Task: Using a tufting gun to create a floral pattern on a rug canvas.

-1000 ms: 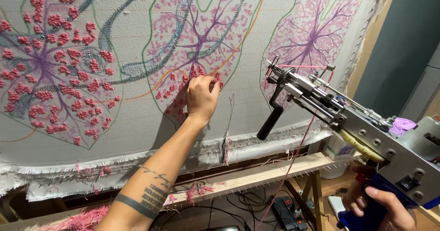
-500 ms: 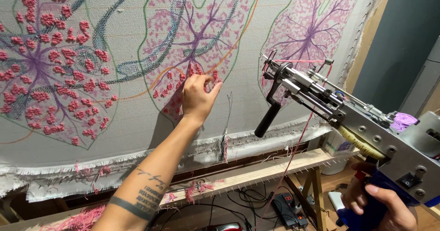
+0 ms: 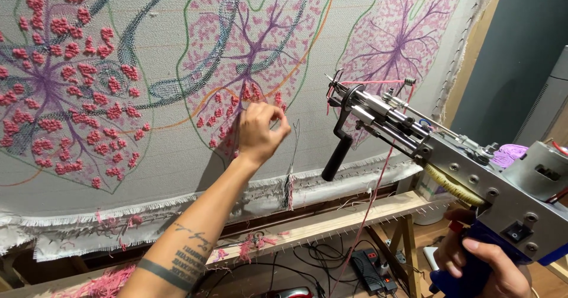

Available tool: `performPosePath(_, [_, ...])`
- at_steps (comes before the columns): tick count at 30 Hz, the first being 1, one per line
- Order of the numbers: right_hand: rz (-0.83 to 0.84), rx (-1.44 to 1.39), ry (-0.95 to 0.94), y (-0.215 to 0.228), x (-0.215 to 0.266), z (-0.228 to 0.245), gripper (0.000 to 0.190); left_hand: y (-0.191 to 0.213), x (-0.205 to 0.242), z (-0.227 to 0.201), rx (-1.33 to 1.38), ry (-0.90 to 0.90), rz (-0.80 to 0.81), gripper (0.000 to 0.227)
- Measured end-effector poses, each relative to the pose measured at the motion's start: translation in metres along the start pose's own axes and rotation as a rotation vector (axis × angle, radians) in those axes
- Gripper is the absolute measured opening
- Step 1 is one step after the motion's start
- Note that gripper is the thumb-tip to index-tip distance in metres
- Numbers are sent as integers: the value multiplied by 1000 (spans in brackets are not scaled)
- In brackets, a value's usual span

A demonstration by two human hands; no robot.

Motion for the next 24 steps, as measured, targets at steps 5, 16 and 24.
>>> performPosePath(5, [73, -18, -17, 1, -3, -3, 57, 4, 10, -1, -69, -208, 35, 13])
performPosePath(16, [0, 12, -14, 4, 1, -4, 58, -6, -13, 9, 86, 152, -100, 18])
performPosePath(24, [-191, -2, -77, -5, 6, 4, 51, 7, -1, -4, 43, -44, -1, 9])
Point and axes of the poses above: each hand's wrist, its own x-axis away from the middle knuckle, its own y-axis out of the back of the hand, z = x × y, the point moved 3 cm from there along -x, towards the middle knuckle, and after that the axes turned 15 degrees about z, right-handed, at the moved point
